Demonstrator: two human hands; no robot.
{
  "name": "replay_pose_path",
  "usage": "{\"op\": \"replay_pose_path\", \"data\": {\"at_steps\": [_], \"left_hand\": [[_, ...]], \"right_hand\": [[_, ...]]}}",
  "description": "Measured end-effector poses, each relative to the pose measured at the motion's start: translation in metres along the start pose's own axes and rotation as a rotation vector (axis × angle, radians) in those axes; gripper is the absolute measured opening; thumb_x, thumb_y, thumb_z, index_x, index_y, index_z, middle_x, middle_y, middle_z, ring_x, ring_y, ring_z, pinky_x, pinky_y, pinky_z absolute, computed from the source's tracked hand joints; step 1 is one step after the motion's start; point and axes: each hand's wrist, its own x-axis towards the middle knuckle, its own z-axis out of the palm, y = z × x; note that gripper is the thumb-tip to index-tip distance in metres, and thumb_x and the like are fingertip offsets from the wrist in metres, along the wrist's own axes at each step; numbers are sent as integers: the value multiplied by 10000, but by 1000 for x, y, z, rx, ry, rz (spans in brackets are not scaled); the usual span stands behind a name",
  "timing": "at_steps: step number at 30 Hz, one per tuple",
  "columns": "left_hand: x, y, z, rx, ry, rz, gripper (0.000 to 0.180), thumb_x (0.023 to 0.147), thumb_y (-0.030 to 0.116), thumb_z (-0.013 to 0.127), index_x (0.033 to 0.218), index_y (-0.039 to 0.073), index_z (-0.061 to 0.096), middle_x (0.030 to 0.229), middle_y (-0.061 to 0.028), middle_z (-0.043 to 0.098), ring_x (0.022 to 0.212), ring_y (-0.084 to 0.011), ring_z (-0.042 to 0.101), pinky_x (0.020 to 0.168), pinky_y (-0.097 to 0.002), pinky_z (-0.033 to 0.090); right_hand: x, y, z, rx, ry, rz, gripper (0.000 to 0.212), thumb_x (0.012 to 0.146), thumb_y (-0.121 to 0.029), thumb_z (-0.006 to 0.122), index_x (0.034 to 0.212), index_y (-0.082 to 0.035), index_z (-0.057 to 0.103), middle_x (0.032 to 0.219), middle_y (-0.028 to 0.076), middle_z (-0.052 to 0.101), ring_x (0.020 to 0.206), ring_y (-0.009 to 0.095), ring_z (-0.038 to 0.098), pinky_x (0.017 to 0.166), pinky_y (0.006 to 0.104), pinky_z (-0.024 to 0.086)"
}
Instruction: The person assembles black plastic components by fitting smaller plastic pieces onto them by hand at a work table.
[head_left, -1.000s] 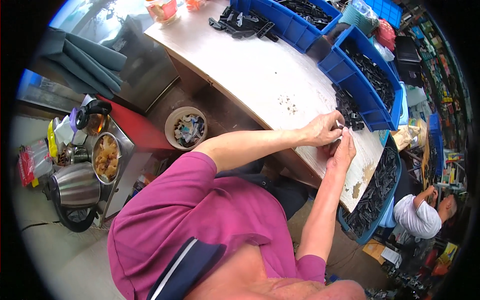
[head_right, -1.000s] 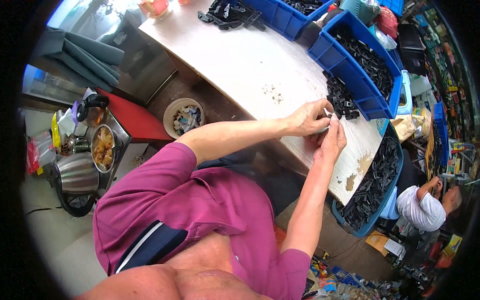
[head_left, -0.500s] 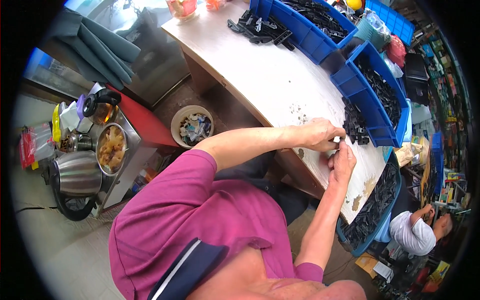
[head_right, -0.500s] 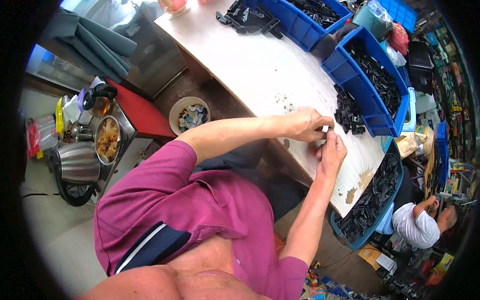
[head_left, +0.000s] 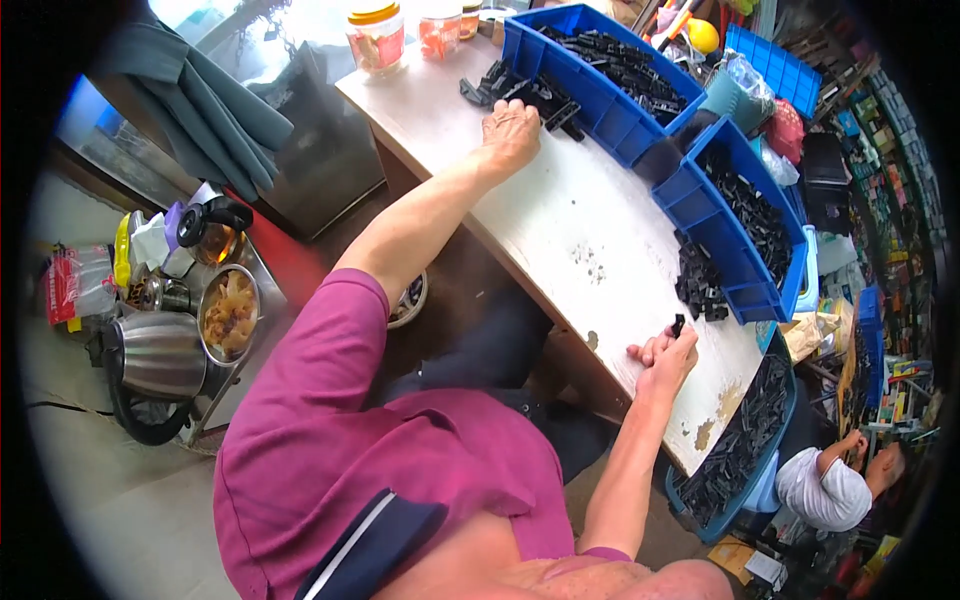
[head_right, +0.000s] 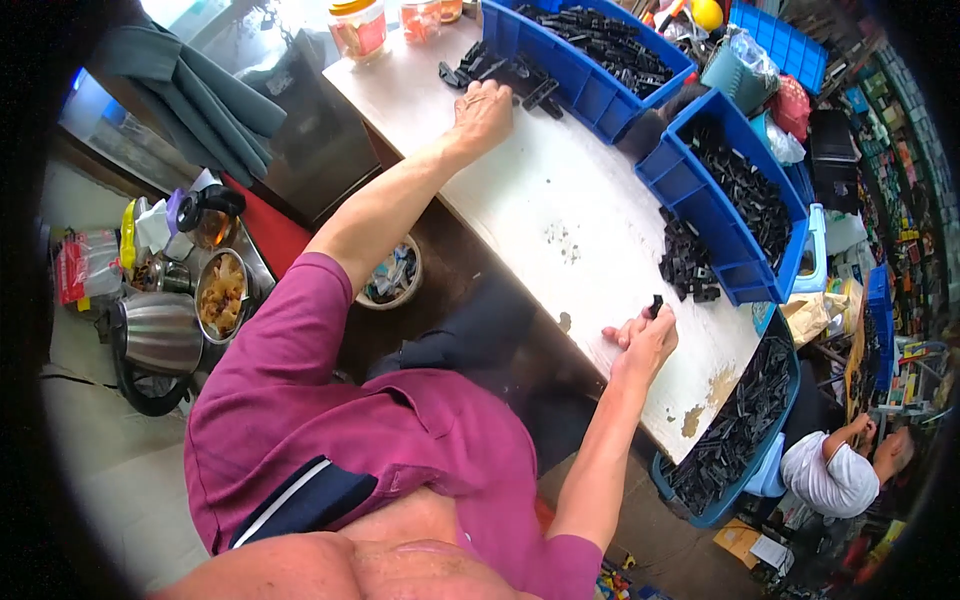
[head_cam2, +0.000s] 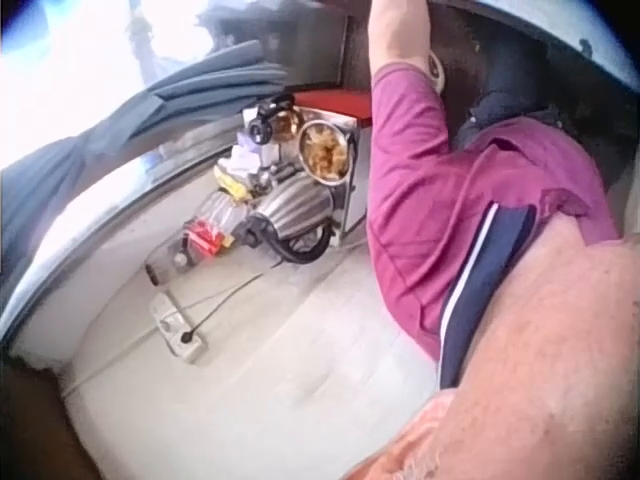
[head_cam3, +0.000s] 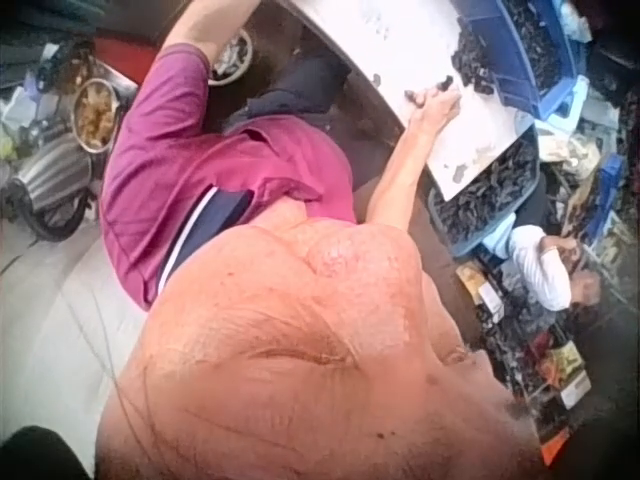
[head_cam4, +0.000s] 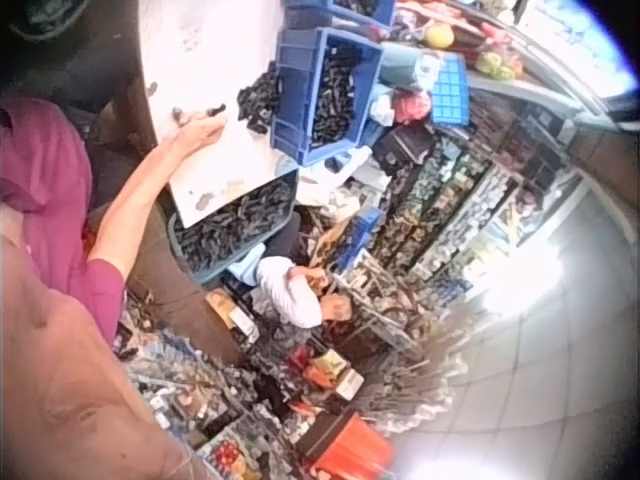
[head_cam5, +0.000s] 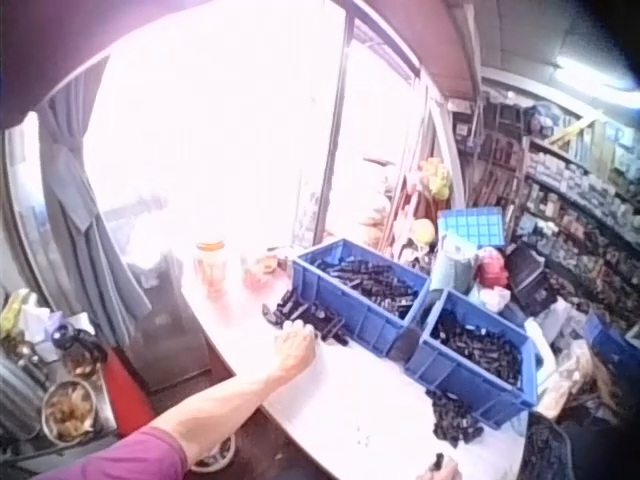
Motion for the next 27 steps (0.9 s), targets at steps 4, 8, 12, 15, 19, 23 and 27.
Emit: {"op": "replay_pose_path", "data": {"at_steps": [4,8,12,15,19,23,27], "left_hand": [[-2,10,-7,2,-27,135,178,852,111,543,936,19,670,988,-181,638,990,-369,603,783,-508,536],[-21,20,0,-70,57,337,147,856,107,562,946,20,639,851,-176,647,868,-366,636,736,-459,543],[-53,52,2,-418,2,312,232,869,105,592,1081,11,575,773,-168,658,776,-376,653,732,-458,525],[-77,81,-16,-732,-5,286,370,861,119,600,1191,14,468,908,-222,643,857,-418,640,749,-491,514],[-102,97,-15,-785,-28,380,306,839,120,620,1118,5,570,956,-232,639,841,-433,630,782,-478,518],[-121,104,-26,-614,-231,406,228,854,168,655,1039,35,641,944,-191,659,904,-386,642,802,-454,513],[-124,120,-28,-514,-282,344,248,872,211,660,1034,23,645,938,-205,673,894,-397,644,802,-457,513]], "right_hand": [[2,6,-5,-22,-17,-52,362,969,-371,496,840,-33,502,473,-43,294,393,95,315,415,335,462],[-2,4,0,-37,-6,-74,365,972,-374,503,852,-29,506,466,-42,292,396,91,326,411,327,459],[-5,4,-1,-18,32,-70,347,968,-366,487,845,-42,496,471,-41,306,397,94,323,419,336,466],[-6,8,-6,32,27,-63,325,962,-352,468,834,-53,479,481,-40,307,396,99,318,428,349,473],[-6,6,0,37,82,-12,321,959,-345,448,818,-58,469,506,-36,300,397,106,321,432,362,480],[-2,4,2,45,84,-14,337,964,-350,452,819,-47,477,542,-23,339,405,108,348,456,373,499],[1,6,1,33,24,-102,351,970,-352,484,843,-25,494,517,-23,332,420,102,357,428,345,496]]}}
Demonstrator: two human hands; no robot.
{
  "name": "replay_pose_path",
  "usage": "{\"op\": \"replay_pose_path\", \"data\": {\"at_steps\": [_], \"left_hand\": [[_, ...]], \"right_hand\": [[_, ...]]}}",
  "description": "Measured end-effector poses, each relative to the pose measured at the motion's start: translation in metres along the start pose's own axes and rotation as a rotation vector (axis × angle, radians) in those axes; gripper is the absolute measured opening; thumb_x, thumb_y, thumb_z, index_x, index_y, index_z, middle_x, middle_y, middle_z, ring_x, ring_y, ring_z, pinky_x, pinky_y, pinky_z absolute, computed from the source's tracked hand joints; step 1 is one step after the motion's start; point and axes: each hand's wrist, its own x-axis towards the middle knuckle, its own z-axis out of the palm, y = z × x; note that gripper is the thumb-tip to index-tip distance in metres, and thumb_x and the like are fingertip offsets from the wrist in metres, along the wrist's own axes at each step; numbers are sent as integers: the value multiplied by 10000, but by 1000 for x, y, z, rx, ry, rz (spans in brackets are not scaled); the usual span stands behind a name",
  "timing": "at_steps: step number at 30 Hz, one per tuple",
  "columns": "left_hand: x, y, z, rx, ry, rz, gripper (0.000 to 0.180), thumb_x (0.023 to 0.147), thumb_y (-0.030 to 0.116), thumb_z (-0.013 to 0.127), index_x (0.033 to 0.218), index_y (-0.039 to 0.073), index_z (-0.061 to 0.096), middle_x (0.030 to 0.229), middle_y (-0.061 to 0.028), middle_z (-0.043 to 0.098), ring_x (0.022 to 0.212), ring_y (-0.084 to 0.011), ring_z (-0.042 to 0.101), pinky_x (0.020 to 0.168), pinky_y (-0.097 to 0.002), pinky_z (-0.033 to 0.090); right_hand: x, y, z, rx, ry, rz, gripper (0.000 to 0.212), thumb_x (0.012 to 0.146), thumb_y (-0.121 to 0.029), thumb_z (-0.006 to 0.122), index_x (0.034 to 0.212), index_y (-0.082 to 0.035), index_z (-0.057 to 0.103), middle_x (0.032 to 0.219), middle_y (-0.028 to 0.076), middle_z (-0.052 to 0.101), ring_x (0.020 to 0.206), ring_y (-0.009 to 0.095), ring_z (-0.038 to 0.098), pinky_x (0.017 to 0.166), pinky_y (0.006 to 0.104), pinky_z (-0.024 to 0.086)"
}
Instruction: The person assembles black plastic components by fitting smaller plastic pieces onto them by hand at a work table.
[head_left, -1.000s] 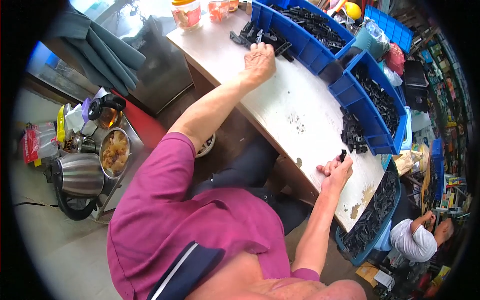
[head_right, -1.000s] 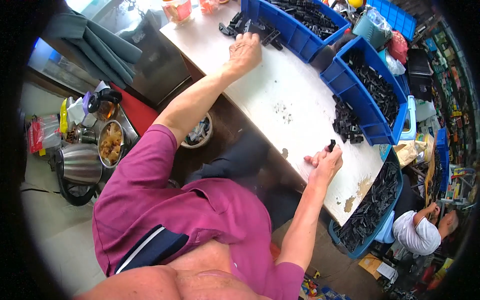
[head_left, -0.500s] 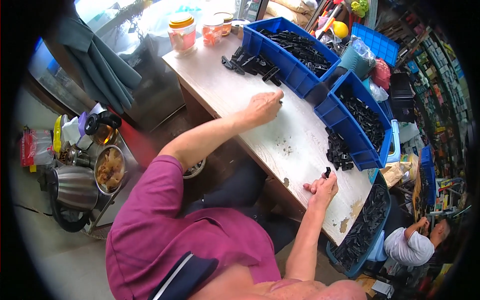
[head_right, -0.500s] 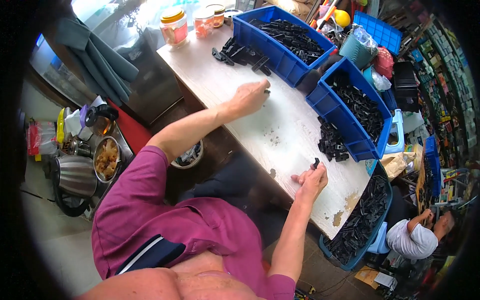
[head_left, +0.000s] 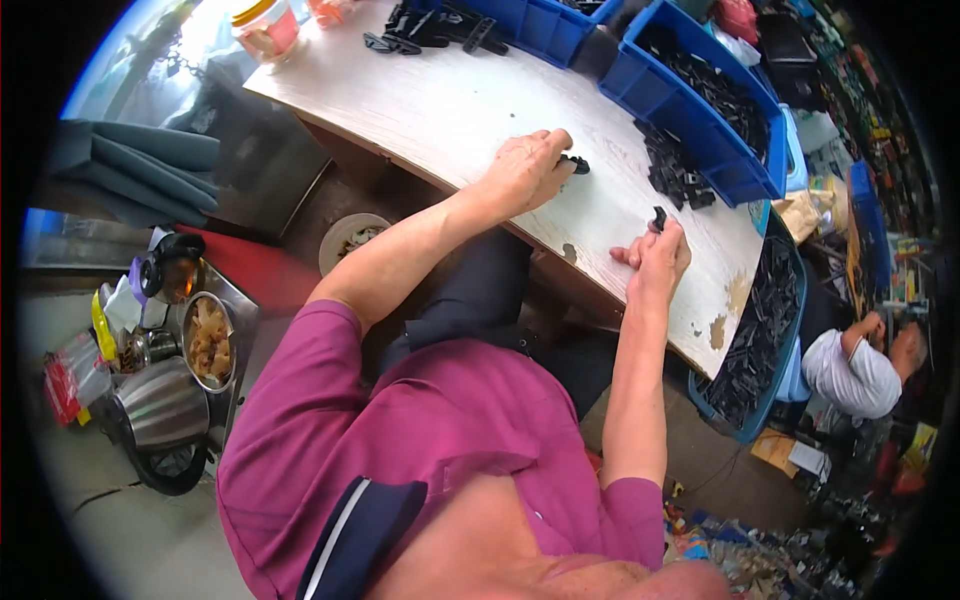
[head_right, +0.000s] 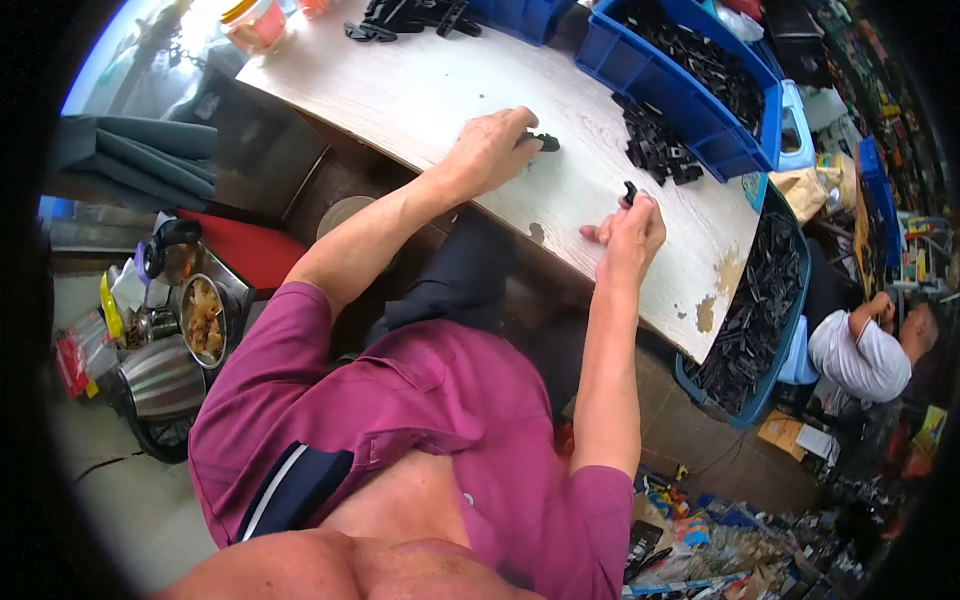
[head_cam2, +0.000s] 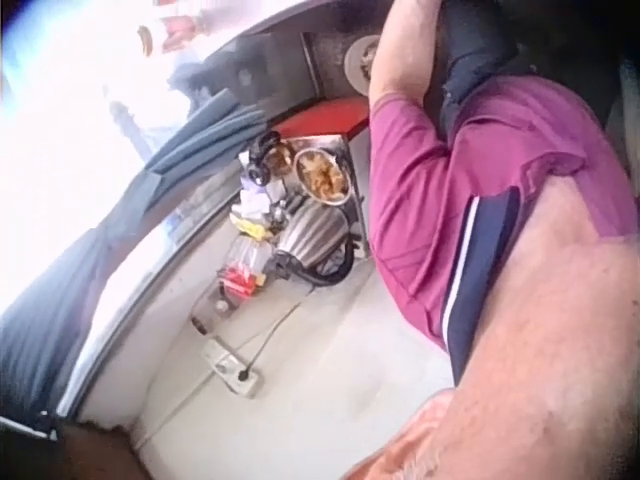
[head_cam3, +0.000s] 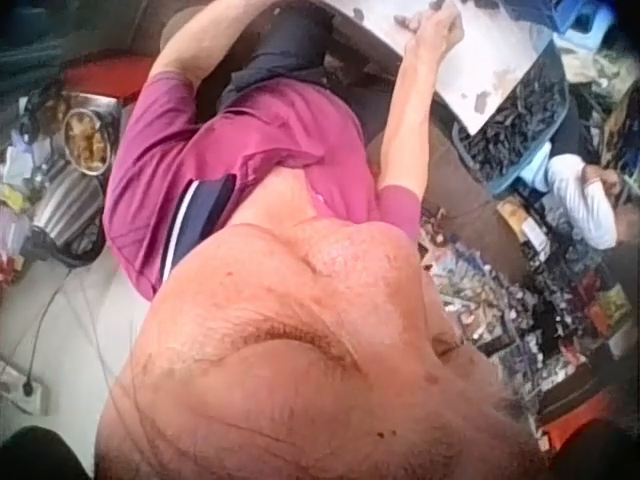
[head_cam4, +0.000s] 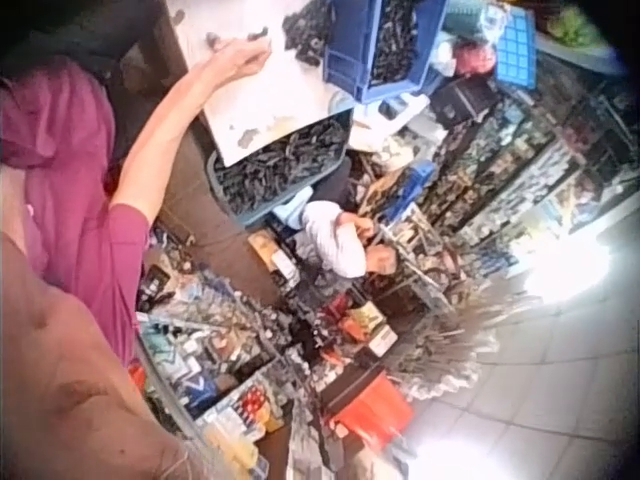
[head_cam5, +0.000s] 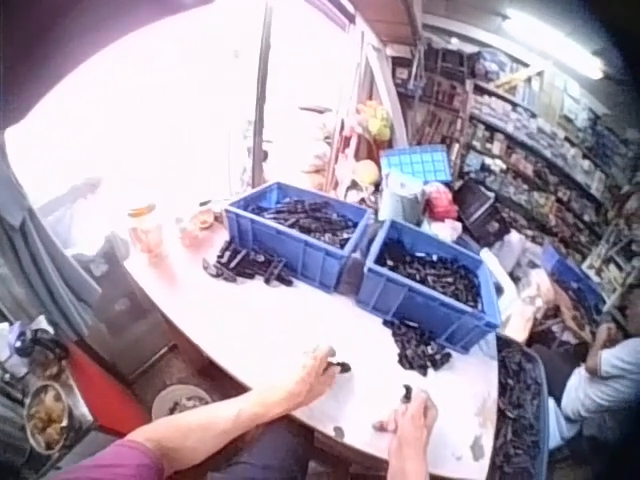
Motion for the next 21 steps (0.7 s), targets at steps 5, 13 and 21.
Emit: {"op": "replay_pose_path", "data": {"at_steps": [5,13,21], "left_hand": [[-12,8,16,-403,-44,-23,306,880,223,667,1038,-35,623,862,-148,675,740,-260,656,688,-386,526],[-19,63,29,-969,-282,-259,273,946,291,612,1019,28,620,707,10,553,610,-61,462,543,-230,389],[-17,64,40,-833,-227,-207,397,934,335,579,961,-52,665,786,-156,663,745,-201,611,697,-351,492]], "right_hand": [[-3,3,-2,-1,3,-15,343,967,-346,492,859,-20,510,512,-26,335,423,100,354,415,341,493],[-5,8,-8,6,27,-87,310,964,-330,517,830,-50,532,554,-25,355,440,97,351,392,291,425],[-8,8,-8,-9,32,-95,298,962,-340,553,880,-54,566,553,-40,365,445,88,352,395,262,357]]}}
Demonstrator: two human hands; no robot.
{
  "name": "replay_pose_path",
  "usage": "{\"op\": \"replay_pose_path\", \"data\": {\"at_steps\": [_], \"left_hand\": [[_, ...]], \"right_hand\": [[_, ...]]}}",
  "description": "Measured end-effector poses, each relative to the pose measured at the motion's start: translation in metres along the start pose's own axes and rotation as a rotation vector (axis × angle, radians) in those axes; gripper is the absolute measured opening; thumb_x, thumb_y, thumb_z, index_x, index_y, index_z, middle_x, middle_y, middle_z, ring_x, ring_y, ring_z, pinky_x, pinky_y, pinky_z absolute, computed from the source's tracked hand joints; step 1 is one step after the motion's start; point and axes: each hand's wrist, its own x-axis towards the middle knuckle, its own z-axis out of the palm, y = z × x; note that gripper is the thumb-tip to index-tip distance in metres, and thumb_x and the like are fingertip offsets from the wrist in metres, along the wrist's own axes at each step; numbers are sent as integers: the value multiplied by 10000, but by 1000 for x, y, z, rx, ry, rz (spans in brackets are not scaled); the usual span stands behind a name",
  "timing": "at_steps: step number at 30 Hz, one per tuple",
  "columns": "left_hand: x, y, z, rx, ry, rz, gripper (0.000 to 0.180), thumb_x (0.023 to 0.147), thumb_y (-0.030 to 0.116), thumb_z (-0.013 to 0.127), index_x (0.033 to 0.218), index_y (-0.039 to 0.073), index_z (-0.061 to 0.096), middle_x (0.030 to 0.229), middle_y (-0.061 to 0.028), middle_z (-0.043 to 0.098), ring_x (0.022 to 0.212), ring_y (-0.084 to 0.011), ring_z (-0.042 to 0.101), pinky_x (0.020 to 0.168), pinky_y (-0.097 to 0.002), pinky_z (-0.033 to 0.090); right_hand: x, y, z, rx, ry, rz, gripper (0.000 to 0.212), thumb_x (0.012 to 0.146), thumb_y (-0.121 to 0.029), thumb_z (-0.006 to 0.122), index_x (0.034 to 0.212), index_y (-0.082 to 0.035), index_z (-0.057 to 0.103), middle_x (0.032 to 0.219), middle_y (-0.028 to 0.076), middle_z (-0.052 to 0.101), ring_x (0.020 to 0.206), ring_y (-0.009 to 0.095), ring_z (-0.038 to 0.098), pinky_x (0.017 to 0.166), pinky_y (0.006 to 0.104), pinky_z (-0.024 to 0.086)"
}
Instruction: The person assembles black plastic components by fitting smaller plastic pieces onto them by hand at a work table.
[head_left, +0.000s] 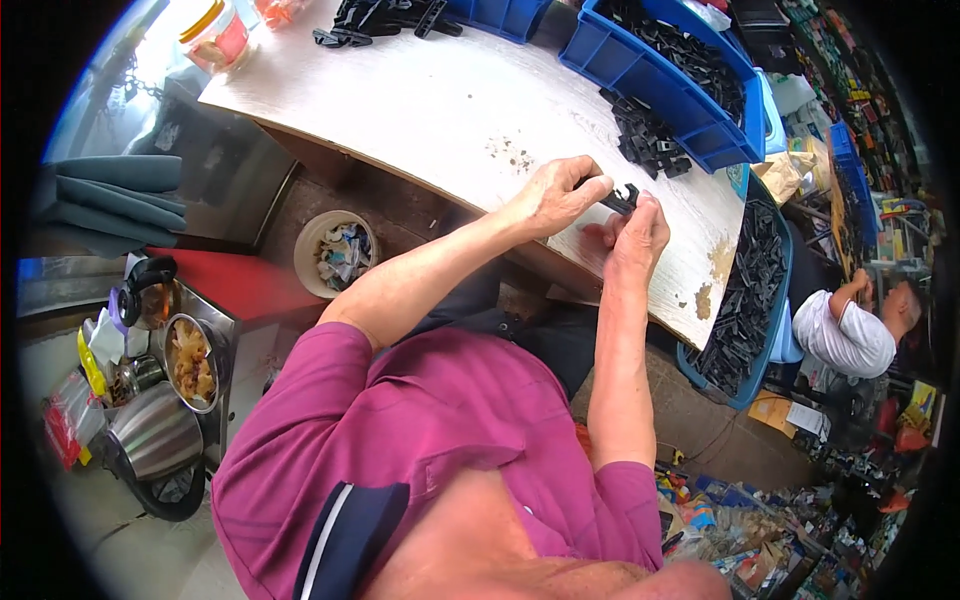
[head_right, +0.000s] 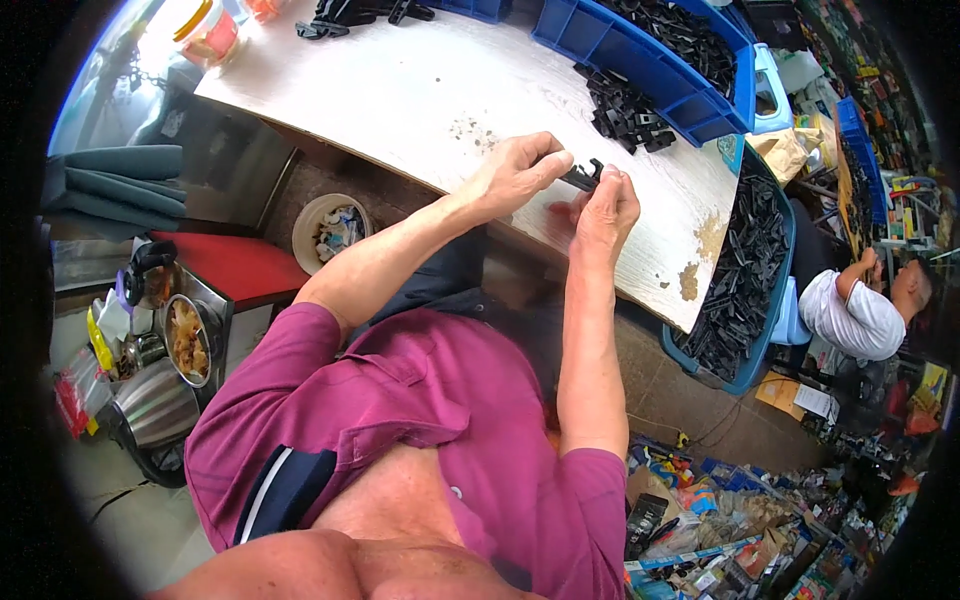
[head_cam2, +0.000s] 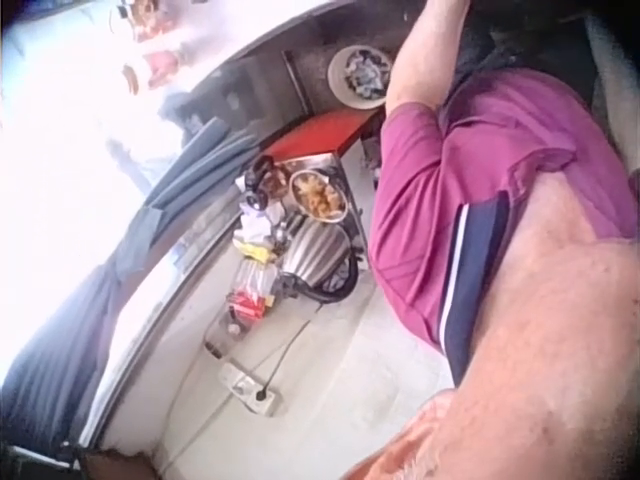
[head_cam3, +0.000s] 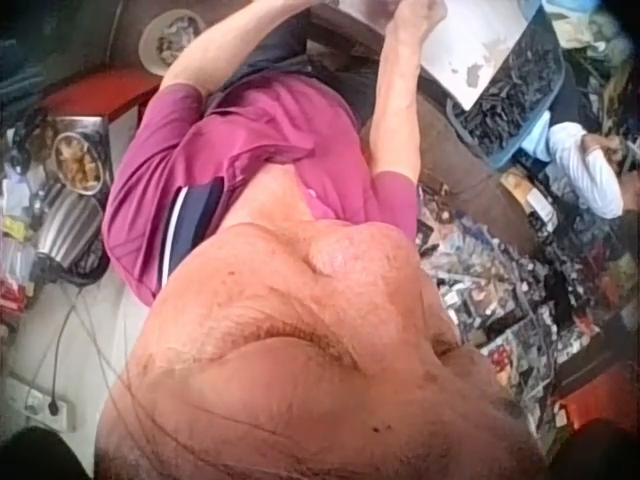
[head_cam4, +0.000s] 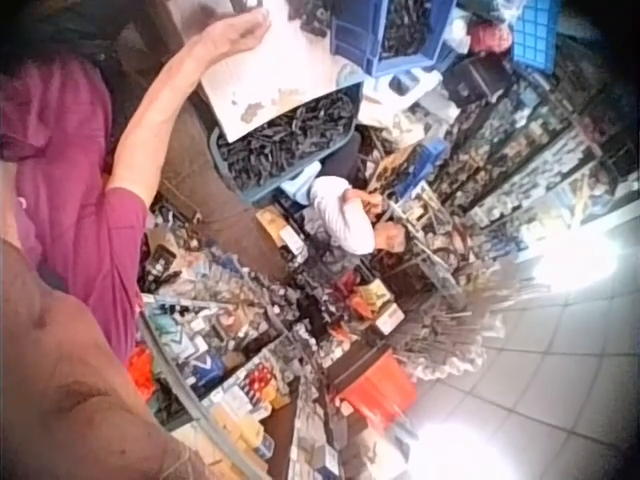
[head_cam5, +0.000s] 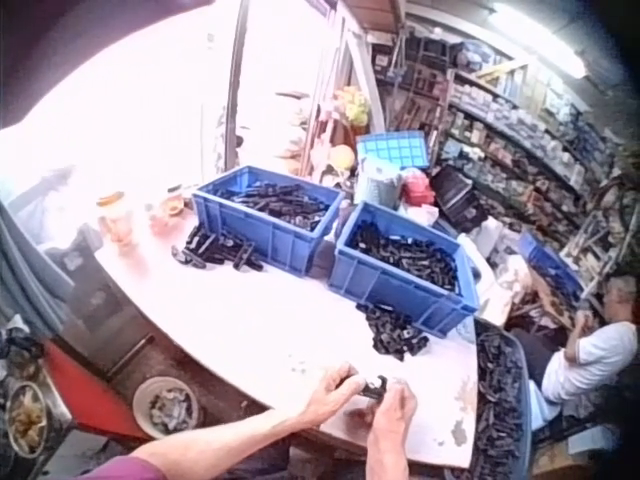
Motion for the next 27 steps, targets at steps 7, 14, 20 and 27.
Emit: {"op": "replay_pose_path", "data": {"at_steps": [7,14,20,27], "left_hand": [[5,-12,20,-112,76,-55,408,938,344,579,948,-55,666,698,-148,635,658,-196,612,633,-369,495],[8,-14,41,-200,179,-87,415,928,347,577,863,-56,656,674,-158,627,645,-201,609,612,-381,489],[13,-13,31,-89,200,-60,345,972,291,561,839,-26,595,650,-53,560,583,-98,513,515,-283,431],[-2,-10,63,245,263,382,272,985,213,487,1018,-43,571,931,-270,609,837,-443,624,714,-488,503]], "right_hand": [[-1,2,-1,-42,30,-45,290,971,-280,520,768,-74,524,629,-44,414,504,56,371,449,226,317],[-5,-1,-1,-11,134,-76,287,969,-278,524,767,-74,525,631,-45,429,516,54,378,458,228,323],[1,8,-3,-33,87,-92,288,968,-224,502,733,-60,528,607,-33,441,535,70,403,478,255,337],[2,11,-13,-92,77,-184,259,931,-196,511,745,-16,517,688,-21,459,654,87,379,583,269,360]]}}
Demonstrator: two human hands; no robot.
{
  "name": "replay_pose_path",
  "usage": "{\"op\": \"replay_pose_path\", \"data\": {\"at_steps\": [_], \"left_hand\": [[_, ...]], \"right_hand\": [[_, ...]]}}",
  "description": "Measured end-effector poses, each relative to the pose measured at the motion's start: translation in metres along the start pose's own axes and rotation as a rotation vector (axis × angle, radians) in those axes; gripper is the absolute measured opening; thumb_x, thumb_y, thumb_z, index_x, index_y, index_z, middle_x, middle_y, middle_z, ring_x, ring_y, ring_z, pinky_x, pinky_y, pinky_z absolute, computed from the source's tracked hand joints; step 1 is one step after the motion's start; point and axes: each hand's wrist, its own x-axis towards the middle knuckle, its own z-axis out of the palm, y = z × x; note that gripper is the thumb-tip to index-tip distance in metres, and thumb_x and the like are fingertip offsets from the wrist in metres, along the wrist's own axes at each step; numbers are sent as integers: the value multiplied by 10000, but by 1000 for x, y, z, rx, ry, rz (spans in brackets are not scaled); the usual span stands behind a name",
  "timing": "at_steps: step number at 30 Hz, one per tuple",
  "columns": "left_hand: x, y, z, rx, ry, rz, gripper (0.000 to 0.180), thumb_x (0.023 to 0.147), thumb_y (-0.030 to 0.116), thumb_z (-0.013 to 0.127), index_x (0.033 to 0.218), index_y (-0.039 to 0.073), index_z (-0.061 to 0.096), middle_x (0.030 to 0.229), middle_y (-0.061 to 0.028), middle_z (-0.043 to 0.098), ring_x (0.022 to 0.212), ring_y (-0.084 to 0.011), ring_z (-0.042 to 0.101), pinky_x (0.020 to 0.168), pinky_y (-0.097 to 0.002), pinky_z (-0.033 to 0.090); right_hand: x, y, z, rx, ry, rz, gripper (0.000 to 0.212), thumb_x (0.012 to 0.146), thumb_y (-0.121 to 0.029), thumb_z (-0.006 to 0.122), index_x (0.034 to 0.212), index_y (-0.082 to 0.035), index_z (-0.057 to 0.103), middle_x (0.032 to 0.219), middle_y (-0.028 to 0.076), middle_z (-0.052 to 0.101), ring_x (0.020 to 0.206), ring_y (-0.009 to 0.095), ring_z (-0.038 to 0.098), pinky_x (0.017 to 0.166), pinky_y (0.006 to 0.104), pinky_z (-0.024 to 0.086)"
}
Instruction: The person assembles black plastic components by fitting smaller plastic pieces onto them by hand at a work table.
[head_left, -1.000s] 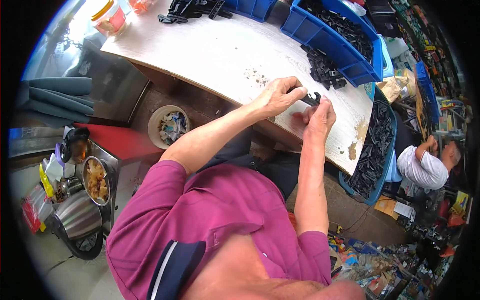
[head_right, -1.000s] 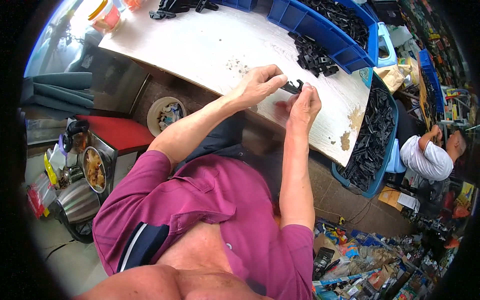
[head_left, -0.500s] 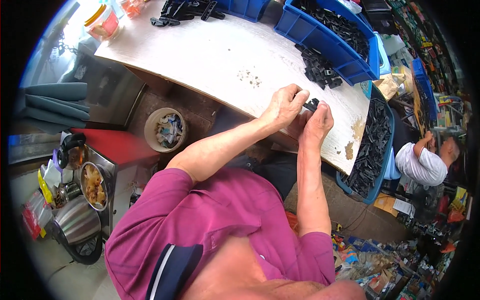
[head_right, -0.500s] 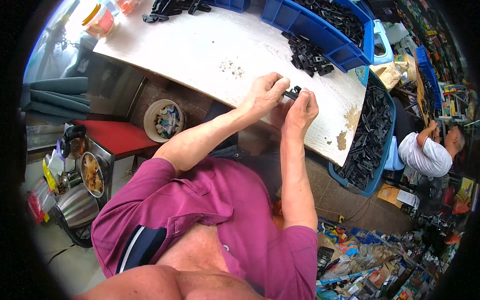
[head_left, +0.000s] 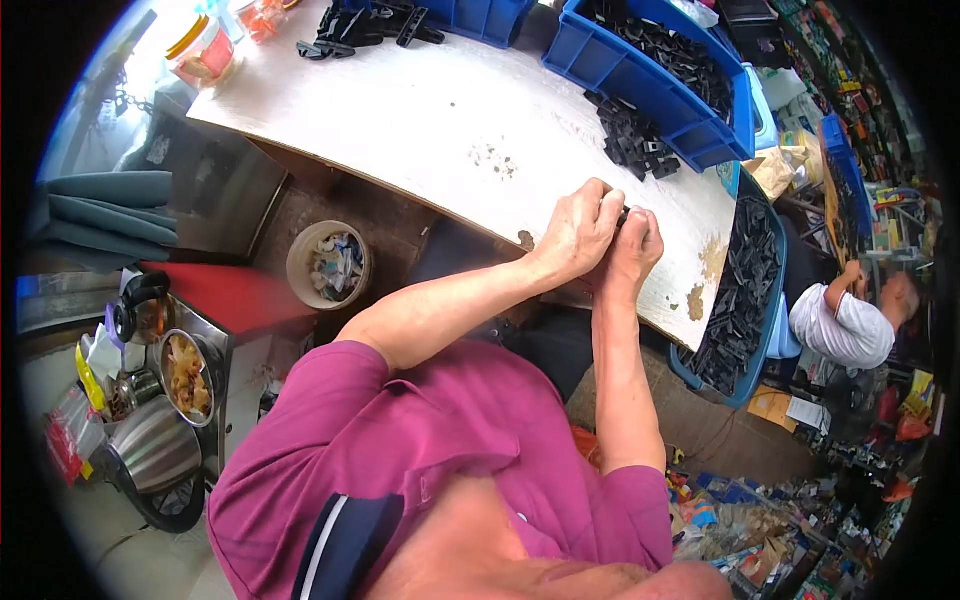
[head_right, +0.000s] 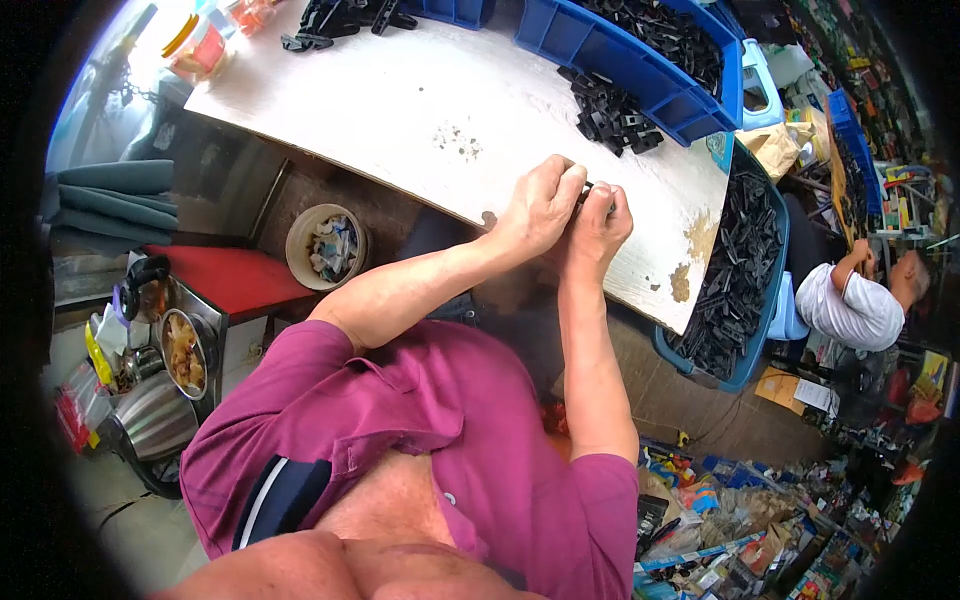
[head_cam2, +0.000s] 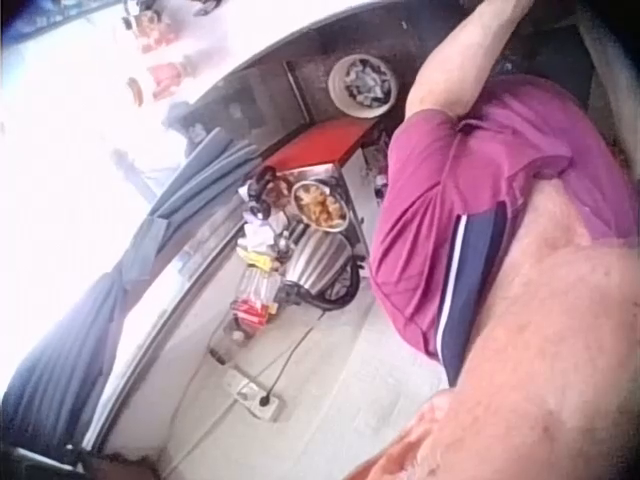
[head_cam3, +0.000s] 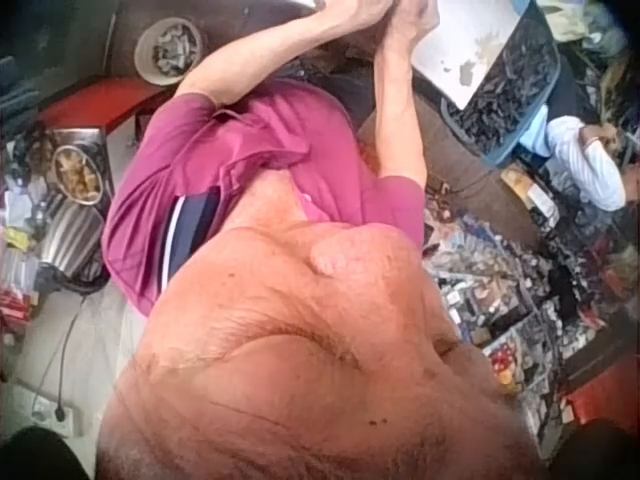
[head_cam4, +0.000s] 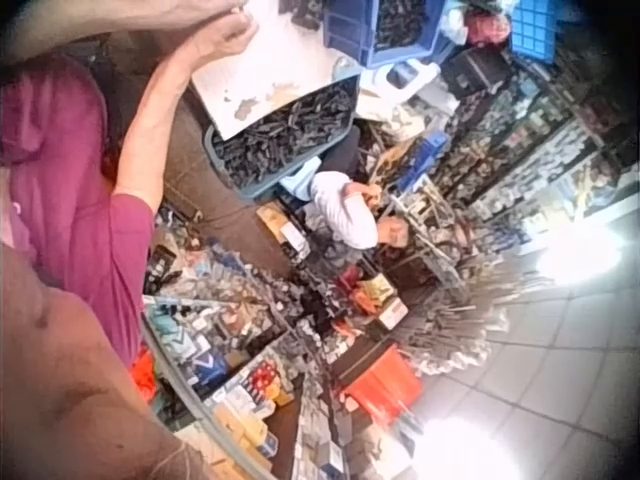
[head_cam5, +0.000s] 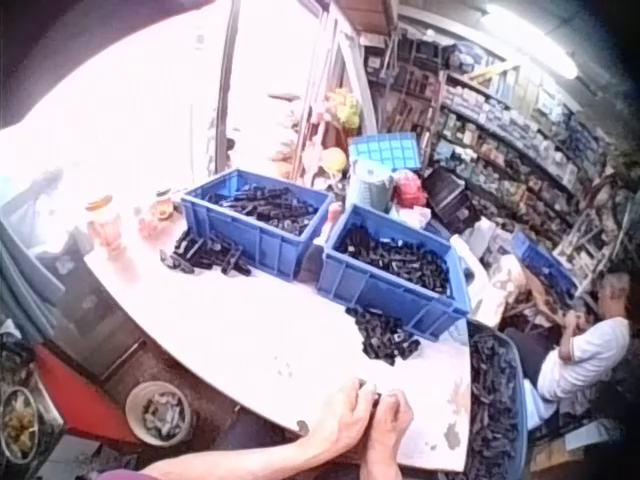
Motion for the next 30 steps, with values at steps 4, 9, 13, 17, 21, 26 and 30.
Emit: {"op": "replay_pose_path", "data": {"at_steps": [4,9,13,17,21,26,30], "left_hand": [[2,-1,-6,-233,-16,-199,252,999,214,468,1000,-1,599,931,-223,611,816,-414,605,712,-444,491],[44,-21,-21,115,22,-68,157,890,154,544,974,73,649,913,-176,604,838,-393,618,732,-497,507],[84,-54,-14,509,-9,210,184,883,177,584,1010,91,685,958,-138,645,922,-355,600,764,-464,514],[95,-64,-6,666,-195,244,161,854,148,601,995,111,670,921,-118,642,932,-327,594,749,-463,519],[91,-65,-4,679,-150,301,90,810,94,599,896,105,623,894,-95,644,901,-310,608,711,-461,522],[87,-62,-9,642,-243,268,182,775,44,611,951,50,566,878,-146,660,854,-334,637,726,-439,531],[77,-53,-8,501,-129,387,183,766,34,600,933,37,527,794,-140,635,784,-321,644,695,-438,519]], "right_hand": [[3,-3,-2,-48,-16,-12,280,932,-206,519,722,-21,528,694,-22,470,646,78,388,570,264,352],[6,-17,-3,155,49,265,270,957,-265,514,798,-49,548,595,-24,377,518,96,381,544,337,492],[27,-33,-23,194,192,385,325,962,-313,478,860,-5,495,551,1,299,420,144,375,556,483,594],[68,-41,-66,178,387,390,368,944,-320,500,943,43,444,581,19,302,403,178,403,515,482,590],[101,-46,-121,186,632,328,453,928,-368,563,1030,65,477,594,86,368,486,238,461,629,619,569],[98,-41,-135,142,713,332,623,910,-405,615,1316,47,479,533,77,337,512,242,454,738,695,537],[77,-32,-87,60,312,460,585,915,-427,599,1235,56,519,499,46,311,479,214,451,708,581,565]]}}
